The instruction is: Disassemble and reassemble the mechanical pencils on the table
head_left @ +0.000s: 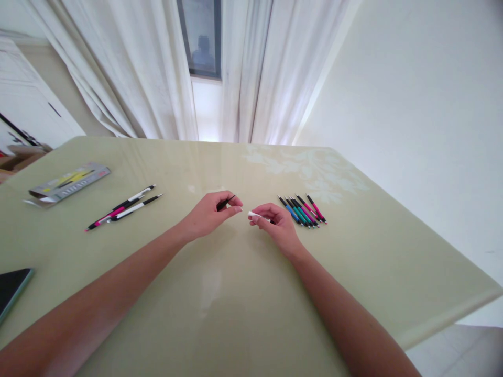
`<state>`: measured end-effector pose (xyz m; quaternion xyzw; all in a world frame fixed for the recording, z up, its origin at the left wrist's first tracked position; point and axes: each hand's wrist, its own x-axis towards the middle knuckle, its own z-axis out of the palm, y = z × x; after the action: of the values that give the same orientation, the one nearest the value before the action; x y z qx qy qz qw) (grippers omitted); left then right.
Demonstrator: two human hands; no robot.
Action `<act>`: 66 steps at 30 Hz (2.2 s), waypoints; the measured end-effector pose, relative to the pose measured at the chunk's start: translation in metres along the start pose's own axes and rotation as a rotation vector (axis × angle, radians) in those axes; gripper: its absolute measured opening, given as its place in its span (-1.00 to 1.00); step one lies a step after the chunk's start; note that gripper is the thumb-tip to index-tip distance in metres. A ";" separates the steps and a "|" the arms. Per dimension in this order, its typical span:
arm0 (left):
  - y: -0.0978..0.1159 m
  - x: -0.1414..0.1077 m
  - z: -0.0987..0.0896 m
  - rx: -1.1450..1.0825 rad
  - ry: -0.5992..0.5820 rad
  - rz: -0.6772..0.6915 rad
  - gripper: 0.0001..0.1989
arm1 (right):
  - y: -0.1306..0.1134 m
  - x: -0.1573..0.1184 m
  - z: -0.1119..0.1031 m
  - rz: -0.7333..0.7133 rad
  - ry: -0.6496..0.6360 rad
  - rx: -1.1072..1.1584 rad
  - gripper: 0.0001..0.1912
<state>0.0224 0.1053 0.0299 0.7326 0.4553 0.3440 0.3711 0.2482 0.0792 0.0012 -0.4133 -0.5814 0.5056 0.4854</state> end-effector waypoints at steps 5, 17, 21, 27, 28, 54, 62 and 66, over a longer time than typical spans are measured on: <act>0.009 -0.004 0.003 -0.113 -0.019 -0.021 -0.67 | 0.000 -0.002 0.003 -0.037 -0.026 0.079 -0.74; 0.011 -0.006 0.009 -0.062 -0.013 0.084 -0.74 | 0.005 -0.001 0.008 -0.004 -0.085 0.174 -0.71; 0.013 -0.006 0.008 -0.028 -0.020 0.090 -0.71 | 0.006 0.000 0.008 -0.008 -0.086 0.169 -0.70; 0.018 -0.006 0.000 0.157 -0.075 0.125 -0.57 | 0.003 0.000 0.006 -0.044 -0.046 0.181 -0.72; 0.018 -0.006 -0.001 0.207 -0.088 0.147 -0.56 | 0.002 0.000 0.006 -0.054 -0.037 0.184 -0.72; -0.019 -0.008 0.026 -0.022 0.058 0.111 -0.77 | 0.009 -0.001 -0.001 -0.224 0.023 -0.401 -0.92; -0.036 -0.008 0.028 -0.127 0.076 0.112 -0.76 | 0.011 -0.001 0.000 -0.216 0.000 -0.486 -0.90; -0.033 -0.009 0.029 -0.129 0.032 0.080 -0.80 | 0.008 -0.002 0.001 -0.194 -0.013 -0.501 -0.86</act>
<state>0.0299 0.1003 -0.0145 0.7192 0.4083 0.3988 0.3962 0.2477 0.0782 -0.0073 -0.4596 -0.7283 0.2998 0.4105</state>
